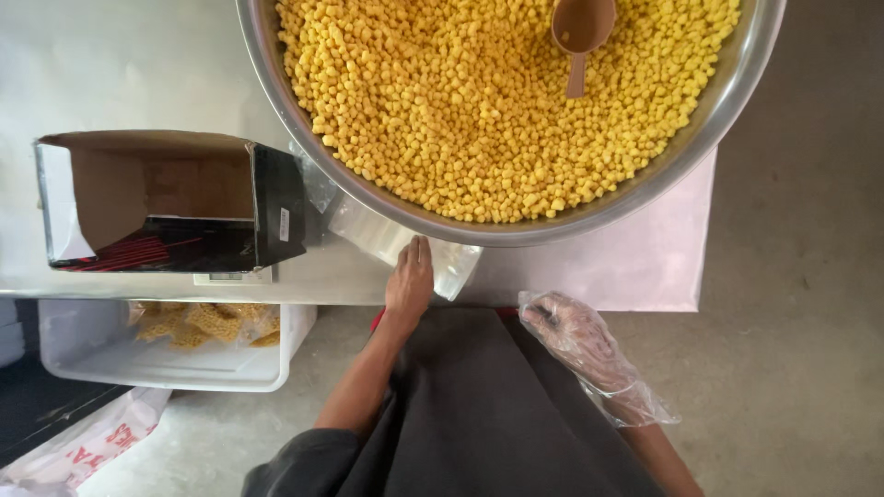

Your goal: The person scoops yellow puffed snacks from a large metal bowl into clear plastic bags using a small scoop. They place each filled bag on a digital scale to check the weight, then set the bag aside. The person repeats this process for multiple bags.

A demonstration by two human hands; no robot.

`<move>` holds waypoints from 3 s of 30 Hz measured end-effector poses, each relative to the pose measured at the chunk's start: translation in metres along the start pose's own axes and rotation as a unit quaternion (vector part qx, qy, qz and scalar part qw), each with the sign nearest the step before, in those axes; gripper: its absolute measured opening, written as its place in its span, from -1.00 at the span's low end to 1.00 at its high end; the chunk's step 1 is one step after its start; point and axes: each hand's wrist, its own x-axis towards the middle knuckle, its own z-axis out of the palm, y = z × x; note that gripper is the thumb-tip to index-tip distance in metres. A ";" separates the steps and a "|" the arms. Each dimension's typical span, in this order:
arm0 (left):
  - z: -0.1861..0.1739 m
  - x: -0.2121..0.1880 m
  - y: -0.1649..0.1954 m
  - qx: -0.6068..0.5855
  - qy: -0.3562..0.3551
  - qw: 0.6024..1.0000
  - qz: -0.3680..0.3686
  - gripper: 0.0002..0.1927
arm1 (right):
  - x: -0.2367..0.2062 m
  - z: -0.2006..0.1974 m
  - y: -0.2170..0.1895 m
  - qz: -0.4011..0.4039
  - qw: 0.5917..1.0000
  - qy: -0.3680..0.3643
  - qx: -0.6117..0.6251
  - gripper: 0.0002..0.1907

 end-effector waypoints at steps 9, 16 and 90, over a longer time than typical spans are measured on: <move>-0.018 0.005 0.011 -0.111 -0.011 0.988 -0.103 -0.43 | 0.018 -0.017 0.013 -0.074 0.997 -0.025 -0.021 -0.61; -0.016 0.008 -0.012 -0.205 0.032 0.966 -0.154 -0.91 | 0.022 -0.018 0.015 -0.112 0.993 -0.035 -0.015 -0.62; -0.135 -0.100 0.094 -0.175 0.104 0.966 0.158 -0.39 | 0.065 0.093 -0.067 0.055 0.750 -0.403 0.522 -0.66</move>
